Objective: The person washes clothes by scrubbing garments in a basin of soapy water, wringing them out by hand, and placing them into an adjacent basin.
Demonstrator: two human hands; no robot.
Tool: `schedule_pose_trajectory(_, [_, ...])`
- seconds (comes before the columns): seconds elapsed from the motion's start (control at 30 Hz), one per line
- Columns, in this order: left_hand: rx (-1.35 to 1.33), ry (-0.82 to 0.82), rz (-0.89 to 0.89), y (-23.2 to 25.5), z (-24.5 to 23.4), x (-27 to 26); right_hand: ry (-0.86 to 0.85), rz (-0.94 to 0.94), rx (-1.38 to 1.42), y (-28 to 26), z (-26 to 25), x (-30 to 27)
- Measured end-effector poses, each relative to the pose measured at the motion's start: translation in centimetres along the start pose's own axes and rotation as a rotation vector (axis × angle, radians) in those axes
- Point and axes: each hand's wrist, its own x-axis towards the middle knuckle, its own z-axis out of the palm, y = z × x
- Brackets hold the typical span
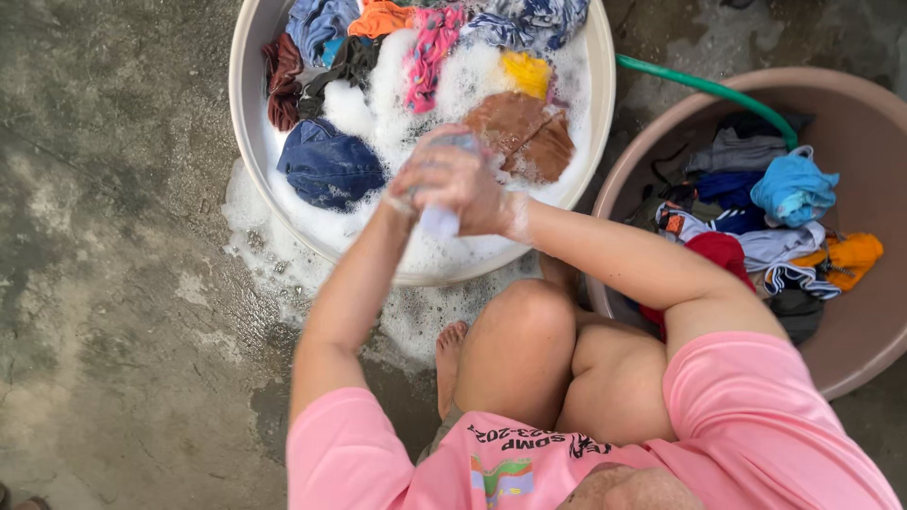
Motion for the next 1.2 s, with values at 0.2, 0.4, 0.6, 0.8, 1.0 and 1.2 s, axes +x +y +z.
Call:
schedule_pose_trajectory(0.2, [0.319,0.076,-0.544,-1.8,-4.4,6.4,-0.288,-0.188,-0.135,1.9,2.4,-4.8])
schedule_pose_trajectory(0.4, [0.260,0.189,-0.735,-7.3,-1.1,9.2,-0.073,0.278,0.208,3.2,-3.4,-11.2])
schedule_pose_trajectory(0.6, [0.266,-0.103,-0.940,-15.0,13.2,10.6,1.043,1.006,0.276,-1.4,-11.1,-26.1])
schedule_pose_trajectory(0.8, [0.644,-0.509,-0.910,-24.1,22.3,11.9,1.920,0.878,0.936,-10.1,-9.2,-41.3])
schedule_pose_trajectory(1.0, [1.685,-0.401,0.199,-21.1,18.7,14.7,2.695,1.364,1.402,-10.3,-5.8,-41.1])
schedule_pose_trajectory(1.2, [2.106,0.385,0.047,-7.8,8.2,8.5,0.851,1.464,1.052,-0.1,-8.7,-28.6])
